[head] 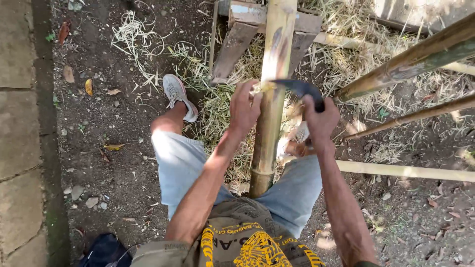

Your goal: Stripping and shaving the surface of a bamboo stalk using a curved blade.

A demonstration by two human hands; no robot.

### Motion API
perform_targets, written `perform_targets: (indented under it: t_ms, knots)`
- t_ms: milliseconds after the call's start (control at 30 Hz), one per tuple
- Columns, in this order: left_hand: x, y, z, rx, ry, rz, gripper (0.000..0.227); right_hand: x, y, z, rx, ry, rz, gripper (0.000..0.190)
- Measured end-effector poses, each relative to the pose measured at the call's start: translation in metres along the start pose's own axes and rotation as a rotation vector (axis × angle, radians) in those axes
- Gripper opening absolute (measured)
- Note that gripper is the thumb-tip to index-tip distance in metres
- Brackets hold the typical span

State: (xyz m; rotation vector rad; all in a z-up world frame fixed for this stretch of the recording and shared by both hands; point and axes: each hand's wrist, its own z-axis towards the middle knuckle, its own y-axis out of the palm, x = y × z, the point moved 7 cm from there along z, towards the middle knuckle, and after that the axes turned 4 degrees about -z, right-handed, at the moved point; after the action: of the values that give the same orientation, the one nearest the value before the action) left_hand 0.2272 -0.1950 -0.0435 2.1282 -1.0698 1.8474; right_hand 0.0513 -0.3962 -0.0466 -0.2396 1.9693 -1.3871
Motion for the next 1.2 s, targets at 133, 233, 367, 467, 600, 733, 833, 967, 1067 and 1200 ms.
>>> perform_targets:
  t_ms: [133, 233, 367, 467, 600, 733, 833, 967, 1067, 1200]
  knots:
    - [0.016, 0.012, 0.035, -0.082, 0.008, -0.194, 0.036, -0.011, -0.006, 0.038, 0.326, -0.008, 0.191, 0.058]
    - [-0.017, 0.048, 0.033, -0.303, 0.066, 0.127, 0.020, -0.028, 0.002, 0.056, 0.209, 0.044, 0.332, 0.054]
    - [-0.022, 0.026, 0.004, -0.179, 0.224, 0.062, 0.011, -0.051, 0.015, 0.071, 0.106, -0.098, -0.029, 0.063]
    - [-0.013, 0.005, -0.008, -0.071, 0.246, -0.019, 0.009, -0.058, 0.015, 0.076, 0.027, -0.205, -0.066, 0.059]
    - [-0.017, -0.009, 0.004, 0.111, 0.234, -0.058, 0.012, -0.063, 0.018, 0.075, -0.086, -0.366, -0.147, 0.058]
    - [0.012, -0.058, 0.037, 0.208, 0.178, 0.083, 0.014, -0.067, 0.017, 0.077, -0.012, -0.392, -0.080, 0.050]
    - [0.030, -0.088, 0.057, 0.169, -0.190, 0.077, 0.011, -0.068, 0.016, 0.075, 0.036, -0.411, -0.139, 0.057]
    - [0.019, -0.035, 0.077, 0.159, 0.436, 0.240, 0.032, -0.064, 0.020, 0.075, -0.031, -0.313, -0.071, 0.056]
    - [-0.028, 0.023, 0.092, -0.047, 0.197, 0.062, 0.015, -0.072, 0.013, 0.073, 0.037, -0.381, -0.058, 0.054]
    - [-0.016, 0.024, 0.079, 0.000, 0.191, -0.058, 0.013, -0.069, 0.014, 0.064, 0.140, -0.448, -0.068, 0.058]
